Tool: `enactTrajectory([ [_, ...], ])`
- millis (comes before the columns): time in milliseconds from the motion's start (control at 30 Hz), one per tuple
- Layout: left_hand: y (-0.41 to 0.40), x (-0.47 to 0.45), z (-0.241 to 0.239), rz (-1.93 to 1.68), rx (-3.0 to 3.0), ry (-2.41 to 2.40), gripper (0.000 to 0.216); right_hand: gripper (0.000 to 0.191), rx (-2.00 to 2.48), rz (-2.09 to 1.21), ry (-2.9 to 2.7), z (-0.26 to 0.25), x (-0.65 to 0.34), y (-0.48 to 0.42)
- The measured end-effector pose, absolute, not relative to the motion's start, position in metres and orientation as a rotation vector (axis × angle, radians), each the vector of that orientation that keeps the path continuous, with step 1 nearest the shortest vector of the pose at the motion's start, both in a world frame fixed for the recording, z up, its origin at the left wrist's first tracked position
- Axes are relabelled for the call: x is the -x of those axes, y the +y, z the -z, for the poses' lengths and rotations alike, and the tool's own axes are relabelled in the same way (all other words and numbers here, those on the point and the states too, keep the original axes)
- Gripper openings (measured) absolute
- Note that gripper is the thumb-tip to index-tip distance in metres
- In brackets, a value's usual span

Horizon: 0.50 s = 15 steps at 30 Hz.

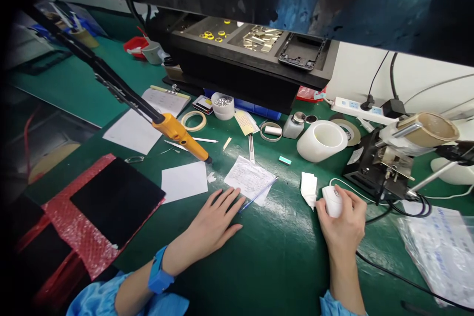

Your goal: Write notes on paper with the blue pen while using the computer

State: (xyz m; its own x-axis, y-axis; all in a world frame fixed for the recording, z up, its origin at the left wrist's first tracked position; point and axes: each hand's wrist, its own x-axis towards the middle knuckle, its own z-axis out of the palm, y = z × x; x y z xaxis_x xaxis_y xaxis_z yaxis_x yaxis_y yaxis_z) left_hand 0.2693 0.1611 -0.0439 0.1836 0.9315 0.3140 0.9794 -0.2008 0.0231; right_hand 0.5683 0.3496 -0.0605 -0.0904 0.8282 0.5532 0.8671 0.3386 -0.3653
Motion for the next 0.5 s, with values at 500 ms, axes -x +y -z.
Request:
enactTrajectory([
  [500,0.1525,-0.265,0.0415,0.404,2.316,-1.943,0.046,0.052,1.441,0.177,-1.943,0.0628,-0.5695,0.3514],
])
